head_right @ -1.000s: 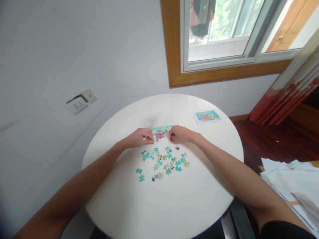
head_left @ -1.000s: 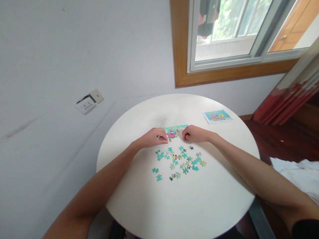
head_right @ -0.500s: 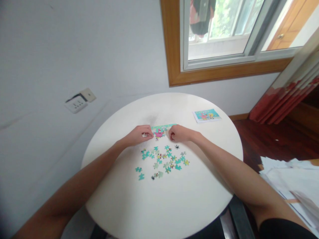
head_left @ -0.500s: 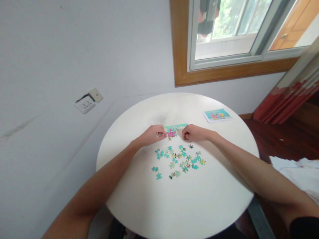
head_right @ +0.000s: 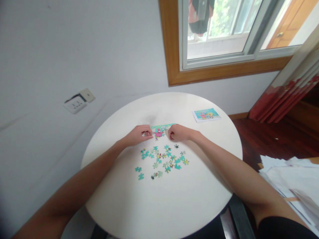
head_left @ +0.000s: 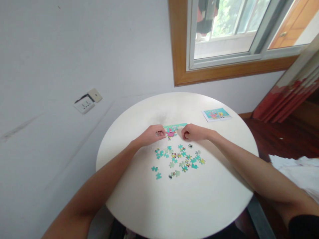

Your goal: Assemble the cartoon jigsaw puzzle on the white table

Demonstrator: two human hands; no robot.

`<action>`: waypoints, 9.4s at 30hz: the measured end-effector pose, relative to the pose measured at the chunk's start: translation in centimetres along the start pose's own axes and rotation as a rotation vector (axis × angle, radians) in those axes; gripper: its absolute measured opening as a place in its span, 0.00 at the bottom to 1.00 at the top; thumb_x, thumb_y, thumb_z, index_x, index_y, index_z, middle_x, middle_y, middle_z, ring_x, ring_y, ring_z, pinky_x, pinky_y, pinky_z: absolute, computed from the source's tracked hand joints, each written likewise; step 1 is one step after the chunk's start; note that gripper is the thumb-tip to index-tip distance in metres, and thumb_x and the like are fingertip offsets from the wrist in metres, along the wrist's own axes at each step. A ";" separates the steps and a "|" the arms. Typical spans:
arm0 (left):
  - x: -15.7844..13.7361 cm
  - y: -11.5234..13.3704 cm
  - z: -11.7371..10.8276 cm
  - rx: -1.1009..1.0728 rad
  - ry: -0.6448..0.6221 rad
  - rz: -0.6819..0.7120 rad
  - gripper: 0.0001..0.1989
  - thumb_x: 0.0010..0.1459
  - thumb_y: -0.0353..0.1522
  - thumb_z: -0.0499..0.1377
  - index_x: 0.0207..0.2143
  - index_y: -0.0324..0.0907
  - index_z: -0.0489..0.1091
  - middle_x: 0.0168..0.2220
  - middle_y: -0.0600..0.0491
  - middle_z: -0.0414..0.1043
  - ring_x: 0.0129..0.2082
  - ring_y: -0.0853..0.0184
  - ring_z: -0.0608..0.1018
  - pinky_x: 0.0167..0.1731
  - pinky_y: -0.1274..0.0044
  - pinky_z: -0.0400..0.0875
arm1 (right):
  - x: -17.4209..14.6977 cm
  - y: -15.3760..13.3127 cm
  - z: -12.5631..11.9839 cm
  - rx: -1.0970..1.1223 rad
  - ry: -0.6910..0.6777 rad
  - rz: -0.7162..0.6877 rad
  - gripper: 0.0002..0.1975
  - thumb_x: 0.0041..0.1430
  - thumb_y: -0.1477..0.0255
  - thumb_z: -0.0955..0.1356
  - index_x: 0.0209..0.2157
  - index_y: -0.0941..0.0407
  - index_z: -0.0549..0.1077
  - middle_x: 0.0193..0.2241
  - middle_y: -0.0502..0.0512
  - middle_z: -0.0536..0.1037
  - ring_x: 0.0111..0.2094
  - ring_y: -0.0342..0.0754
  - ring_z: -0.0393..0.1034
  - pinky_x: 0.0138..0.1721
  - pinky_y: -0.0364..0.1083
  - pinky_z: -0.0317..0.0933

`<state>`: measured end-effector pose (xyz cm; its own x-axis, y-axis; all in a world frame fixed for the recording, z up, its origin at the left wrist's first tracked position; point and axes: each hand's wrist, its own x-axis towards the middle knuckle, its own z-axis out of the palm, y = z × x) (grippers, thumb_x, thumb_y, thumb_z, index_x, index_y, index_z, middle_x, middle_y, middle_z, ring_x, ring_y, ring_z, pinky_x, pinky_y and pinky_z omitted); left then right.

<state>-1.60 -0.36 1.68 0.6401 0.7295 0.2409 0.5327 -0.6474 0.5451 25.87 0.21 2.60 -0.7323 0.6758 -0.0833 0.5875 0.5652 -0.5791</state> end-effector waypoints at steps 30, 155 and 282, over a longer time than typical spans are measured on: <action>0.2 0.1 0.3 0.063 0.069 0.021 0.10 0.62 0.35 0.56 0.35 0.40 0.75 0.31 0.53 0.72 0.30 0.70 0.72 0.34 0.78 0.65 | -0.4 1.1 -0.8 0.006 -0.036 0.102 0.13 0.42 0.80 0.61 0.24 0.59 0.76 0.22 0.53 0.75 0.25 0.43 0.67 0.30 0.42 0.57; 0.0 -1.0 0.7 0.136 -0.084 0.239 0.11 0.59 0.26 0.58 0.40 0.45 0.79 0.41 0.50 0.75 0.44 0.66 0.74 0.46 0.74 0.68 | 2.8 -2.6 5.2 0.217 0.513 0.240 0.07 0.49 0.73 0.69 0.22 0.59 0.78 0.21 0.53 0.77 0.23 0.42 0.66 0.26 0.40 0.56; 0.4 -0.4 0.9 0.030 0.086 0.150 0.09 0.63 0.36 0.59 0.35 0.41 0.77 0.33 0.51 0.74 0.33 0.69 0.75 0.35 0.78 0.68 | -4.3 -3.4 -2.0 -0.288 -0.226 0.384 0.09 0.35 0.76 0.77 0.20 0.55 0.75 0.18 0.51 0.74 0.21 0.45 0.67 0.26 0.45 0.55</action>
<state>-1.07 0.05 0.83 0.6646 0.6396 0.3862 0.4520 -0.7558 0.4738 27.74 -3.66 6.53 -0.4836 0.7585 -0.4368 0.8752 0.4260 -0.2292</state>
